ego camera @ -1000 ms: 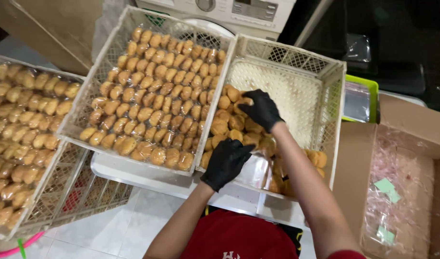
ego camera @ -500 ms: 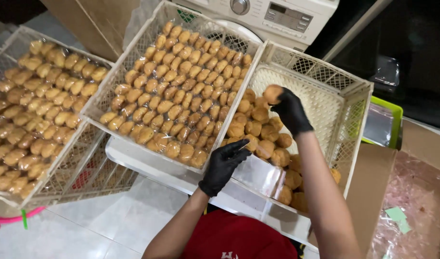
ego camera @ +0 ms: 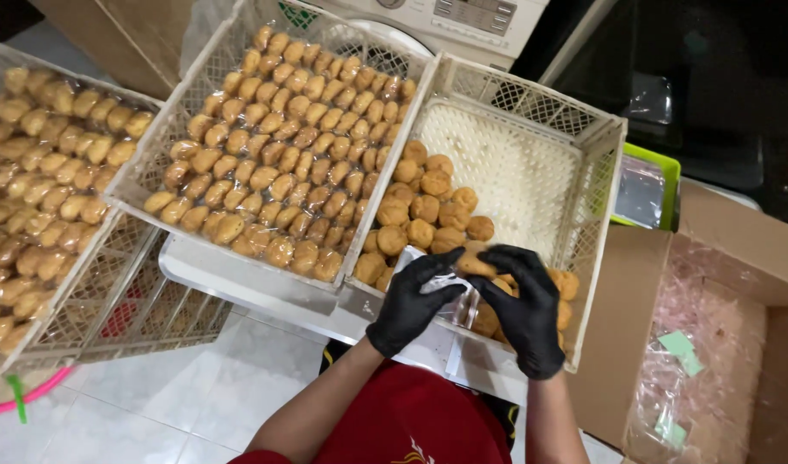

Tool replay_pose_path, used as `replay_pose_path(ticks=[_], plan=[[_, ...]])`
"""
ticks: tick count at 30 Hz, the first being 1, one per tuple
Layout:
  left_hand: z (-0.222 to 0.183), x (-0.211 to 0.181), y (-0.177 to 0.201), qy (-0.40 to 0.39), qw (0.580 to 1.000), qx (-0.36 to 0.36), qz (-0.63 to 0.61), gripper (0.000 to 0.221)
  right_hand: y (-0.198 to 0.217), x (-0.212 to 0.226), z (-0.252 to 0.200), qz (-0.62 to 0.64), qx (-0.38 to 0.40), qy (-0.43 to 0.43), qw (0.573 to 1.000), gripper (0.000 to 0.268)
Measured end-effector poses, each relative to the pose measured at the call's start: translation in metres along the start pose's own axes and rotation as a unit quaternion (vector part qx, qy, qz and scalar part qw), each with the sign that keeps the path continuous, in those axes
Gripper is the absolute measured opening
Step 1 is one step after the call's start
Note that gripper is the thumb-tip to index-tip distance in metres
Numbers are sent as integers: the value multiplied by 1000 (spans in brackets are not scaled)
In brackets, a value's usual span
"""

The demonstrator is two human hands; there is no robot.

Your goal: Packing individual pastries into small plastic bags from a storage crate

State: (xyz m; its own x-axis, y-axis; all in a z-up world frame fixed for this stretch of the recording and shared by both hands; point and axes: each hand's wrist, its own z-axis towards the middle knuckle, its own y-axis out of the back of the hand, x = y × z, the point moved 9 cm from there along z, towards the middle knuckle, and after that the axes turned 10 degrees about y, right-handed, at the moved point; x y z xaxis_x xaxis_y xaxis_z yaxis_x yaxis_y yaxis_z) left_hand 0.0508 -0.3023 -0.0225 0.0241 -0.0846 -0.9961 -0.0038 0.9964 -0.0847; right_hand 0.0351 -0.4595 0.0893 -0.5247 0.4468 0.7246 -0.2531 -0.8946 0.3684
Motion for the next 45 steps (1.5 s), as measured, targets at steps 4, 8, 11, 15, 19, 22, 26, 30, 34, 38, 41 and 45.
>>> replay_pose_path(ticks=[4,8,11,15,19,22,26,30,34,38,41,45], plan=[[-6,-15,0,-24,1000,-20,0,43,19,-4,-8,9,30,3,1000,35],[-1,-4,-12,-1,997,56,-56,46,25,-17,-12,-16,102,-73,992,35],[-2,-26,-15,-100,993,57,-2,45,30,-28,-12,-18,109,-86,990,28],[-9,-54,-21,-211,968,71,116,45,26,-47,-14,40,206,-179,961,32],[-16,-30,-41,-188,952,146,192,48,33,-102,-42,-61,288,-147,944,28],[-17,-45,-33,-250,947,85,184,48,20,-106,-41,-40,349,-138,926,28],[8,-2,-37,46,981,184,-49,44,4,-71,-32,53,360,-86,927,32],[23,-7,-37,138,975,119,-127,30,21,-51,12,-170,174,2,970,26],[14,3,-63,105,972,197,-76,43,21,-71,-4,-253,175,56,950,35],[7,10,-79,94,965,228,-90,40,34,-57,-8,-337,98,164,922,8],[1,5,-90,107,956,245,-122,37,76,-71,-9,-335,30,44,941,12],[2,19,-91,132,946,236,-176,44,182,-72,-48,-190,-321,-111,921,30]])
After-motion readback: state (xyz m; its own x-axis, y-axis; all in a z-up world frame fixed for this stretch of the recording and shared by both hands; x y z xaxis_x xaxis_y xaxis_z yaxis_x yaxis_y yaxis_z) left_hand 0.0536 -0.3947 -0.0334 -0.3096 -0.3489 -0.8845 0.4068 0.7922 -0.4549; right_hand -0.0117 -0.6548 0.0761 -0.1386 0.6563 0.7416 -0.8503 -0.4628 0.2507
